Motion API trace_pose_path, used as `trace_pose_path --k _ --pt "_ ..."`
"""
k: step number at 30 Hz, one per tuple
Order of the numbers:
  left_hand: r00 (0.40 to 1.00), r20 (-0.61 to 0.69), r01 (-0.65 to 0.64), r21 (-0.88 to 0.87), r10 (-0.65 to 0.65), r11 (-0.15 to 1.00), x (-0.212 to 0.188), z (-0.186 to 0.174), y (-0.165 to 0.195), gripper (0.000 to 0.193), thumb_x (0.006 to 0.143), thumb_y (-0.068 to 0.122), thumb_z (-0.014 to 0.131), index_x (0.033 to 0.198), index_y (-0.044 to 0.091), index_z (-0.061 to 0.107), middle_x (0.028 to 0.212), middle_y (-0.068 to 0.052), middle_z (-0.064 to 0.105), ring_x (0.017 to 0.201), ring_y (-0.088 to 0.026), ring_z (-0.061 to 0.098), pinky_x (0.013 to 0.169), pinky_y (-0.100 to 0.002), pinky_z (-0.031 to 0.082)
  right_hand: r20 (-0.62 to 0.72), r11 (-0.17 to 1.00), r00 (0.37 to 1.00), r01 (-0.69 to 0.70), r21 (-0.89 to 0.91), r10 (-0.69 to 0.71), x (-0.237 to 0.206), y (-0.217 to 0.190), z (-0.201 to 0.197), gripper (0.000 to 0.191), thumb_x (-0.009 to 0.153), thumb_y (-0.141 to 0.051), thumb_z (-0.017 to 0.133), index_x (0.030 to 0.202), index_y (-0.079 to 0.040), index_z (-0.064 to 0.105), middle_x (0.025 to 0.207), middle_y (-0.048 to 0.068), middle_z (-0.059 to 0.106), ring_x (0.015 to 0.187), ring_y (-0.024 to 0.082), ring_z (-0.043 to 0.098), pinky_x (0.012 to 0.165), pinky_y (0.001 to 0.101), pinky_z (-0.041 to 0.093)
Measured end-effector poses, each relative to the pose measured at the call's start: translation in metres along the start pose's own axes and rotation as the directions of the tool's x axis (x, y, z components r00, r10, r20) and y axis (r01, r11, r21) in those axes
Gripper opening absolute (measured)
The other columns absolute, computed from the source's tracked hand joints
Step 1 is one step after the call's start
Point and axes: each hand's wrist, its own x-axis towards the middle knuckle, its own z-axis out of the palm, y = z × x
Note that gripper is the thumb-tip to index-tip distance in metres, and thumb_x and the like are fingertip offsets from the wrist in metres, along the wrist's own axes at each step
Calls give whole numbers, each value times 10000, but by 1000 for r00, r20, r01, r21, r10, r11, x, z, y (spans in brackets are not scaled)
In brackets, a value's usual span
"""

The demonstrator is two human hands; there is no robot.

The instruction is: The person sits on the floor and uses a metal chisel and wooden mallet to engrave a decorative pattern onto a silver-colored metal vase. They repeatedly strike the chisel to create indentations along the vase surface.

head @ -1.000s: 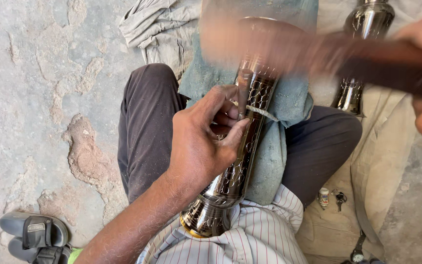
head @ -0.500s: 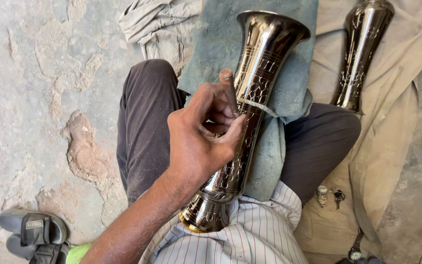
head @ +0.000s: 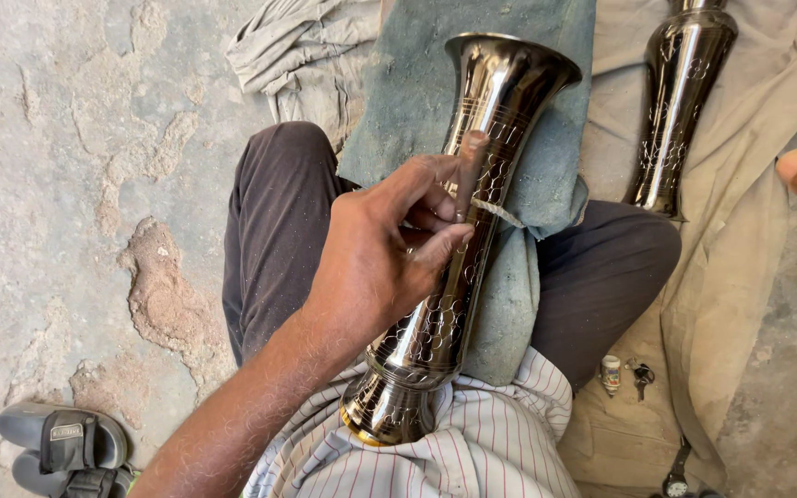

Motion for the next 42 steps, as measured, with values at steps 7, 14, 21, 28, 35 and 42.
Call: trace_pose_path --k 7,14,21,28,35,42 --pt "998 45 49 -5 -49 999 5 -1 5 511 888 28 781 1359 49 582 933 -68 721 779 -135 740 617 -278 629 -68 991 994 -81 106 89 -8 -12 18 440 846 27 646 1280 -41 656 880 92 665 664 161 647 622 313 547" --pt "999 26 37 40 -38 999 8 3 12 531 839 -15 793 1325 54 594 917 -106 723 766 -159 755 655 -322 628 -71 995 997 15 95 -8 -8 -73 8 477 820 72 640 1283 -42 650 885 84 666 708 154 650 629 315 538" --pt "992 121 10 93 -21 996 16 2 11 517 807 -36 778 1289 78 628 921 -111 757 780 -179 784 680 -312 649 -142 995 990 18 93 -5 -16 -86 13 410 810 86 712 1207 9 644 803 110 641 650 166 642 572 326 533" --pt "984 169 35 129 -56 991 17 2 14 490 811 -26 777 1266 81 631 911 -112 764 792 -194 792 693 -326 656 -114 994 988 -104 -22 101 -21 -103 13 440 844 67 742 1271 -28 694 802 117 654 655 186 639 574 341 513" --pt "979 172 -135 151 108 979 13 0 15 472 798 -58 763 1237 76 656 977 -105 778 831 -194 802 774 -312 671 -67 982 996 -43 186 56 -21 -106 9 488 809 102 705 1275 -25 636 877 90 651 752 181 663 679 317 546" --pt "994 96 42 83 -50 996 5 3 11 472 849 -9 784 1282 85 624 942 -80 760 812 -149 792 715 -285 684 -69 1000 997 -27 -16 26 -15 -91 11 414 825 62 731 1218 -18 630 743 103 580 575 193 605 523 328 501"
